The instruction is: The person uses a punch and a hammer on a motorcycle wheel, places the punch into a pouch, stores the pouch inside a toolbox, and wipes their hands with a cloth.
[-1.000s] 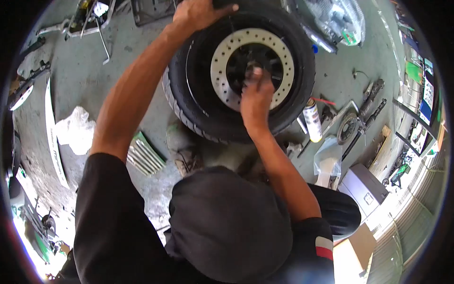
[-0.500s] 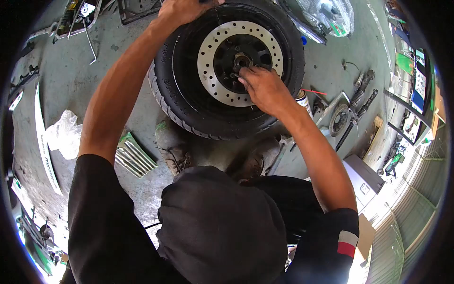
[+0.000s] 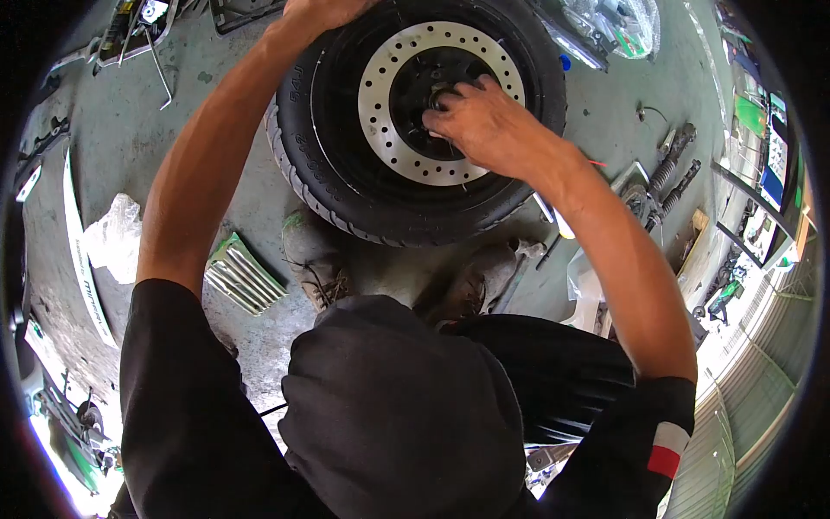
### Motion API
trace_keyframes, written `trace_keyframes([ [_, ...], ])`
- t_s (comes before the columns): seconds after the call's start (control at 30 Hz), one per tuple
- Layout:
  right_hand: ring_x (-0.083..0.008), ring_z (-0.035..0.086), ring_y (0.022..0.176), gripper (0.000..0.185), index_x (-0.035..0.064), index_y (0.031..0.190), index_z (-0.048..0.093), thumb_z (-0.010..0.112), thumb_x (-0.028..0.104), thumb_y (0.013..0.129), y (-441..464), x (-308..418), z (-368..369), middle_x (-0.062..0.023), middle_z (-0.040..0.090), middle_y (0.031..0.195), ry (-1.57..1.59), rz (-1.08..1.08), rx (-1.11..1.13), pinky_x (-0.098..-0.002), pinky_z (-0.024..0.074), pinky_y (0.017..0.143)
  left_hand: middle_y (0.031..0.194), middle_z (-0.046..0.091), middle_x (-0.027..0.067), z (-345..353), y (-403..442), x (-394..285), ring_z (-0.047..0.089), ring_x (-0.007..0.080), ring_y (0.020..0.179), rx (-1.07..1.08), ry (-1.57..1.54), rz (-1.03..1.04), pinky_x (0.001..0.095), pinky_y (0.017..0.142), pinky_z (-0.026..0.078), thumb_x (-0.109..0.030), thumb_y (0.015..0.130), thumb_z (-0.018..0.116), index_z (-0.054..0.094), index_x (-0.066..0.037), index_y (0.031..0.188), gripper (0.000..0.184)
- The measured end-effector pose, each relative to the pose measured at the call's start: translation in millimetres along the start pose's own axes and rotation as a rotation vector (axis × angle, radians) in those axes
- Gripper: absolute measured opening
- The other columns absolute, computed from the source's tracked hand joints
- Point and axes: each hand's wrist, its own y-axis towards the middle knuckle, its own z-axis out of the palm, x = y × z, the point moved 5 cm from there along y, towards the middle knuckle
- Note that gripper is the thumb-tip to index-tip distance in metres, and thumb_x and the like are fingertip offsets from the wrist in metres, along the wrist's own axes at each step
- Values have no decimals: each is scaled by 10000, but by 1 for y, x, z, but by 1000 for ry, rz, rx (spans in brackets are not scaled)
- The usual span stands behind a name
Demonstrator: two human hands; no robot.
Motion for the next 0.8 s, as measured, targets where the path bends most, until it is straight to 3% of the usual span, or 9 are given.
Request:
trace_keyframes([
  [0.2, -289, 645, 919, 225, 107, 1103, 656, 657, 125, 878, 0, -10, 7, -84, 655, 931, 68, -90, -37, -404, 509, 810, 1198, 650, 303, 1, 1, -1, 610, 430, 1180, -3, 6, -15, 480, 1012, 484, -721, 868, 564, 601, 81, 1234, 883],
  [0.4, -302, 630, 821, 230, 81, 1081, 668, 692, 151, 863, -7, -9, 17, -92, 649, 897, 144, -42, -147, -411, 511, 775, 1166, 655, 317, 3, 1, 5, 623, 444, 1148, -32, 7, -2, 491, 994, 492, -740, 855, 563, 599, 85, 1228, 906],
  [0.5, -310, 655, 852, 226, 71, 1058, 665, 706, 156, 853, -2, -12, 14, -97, 671, 916, 46, -132, -73, -410, 530, 761, 1160, 653, 324, 5, 5, 3, 621, 455, 1144, 15, 30, 3, 497, 986, 492, -737, 855, 568, 586, 87, 1241, 910],
  [0.6, -296, 686, 800, 314, 89, 1139, 665, 711, 153, 835, -10, -14, 22, -98, 694, 879, 158, -130, -296, -410, 561, 699, 1181, 637, 341, 4, 6, 8, 606, 467, 1163, 44, -3, 87, 499, 991, 484, -716, 867, 573, 561, 94, 1279, 909],
  [0.8, -301, 704, 804, 333, 87, 1128, 666, 749, 172, 817, -17, -5, 39, -113, 722, 924, 171, 126, -377, -399, 564, 671, 1239, 603, 356, 11, 5, 23, 579, 473, 1203, 4, -102, 130, 500, 1011, 468, -668, 896, 578, 530, 105, 1322, 884],
])
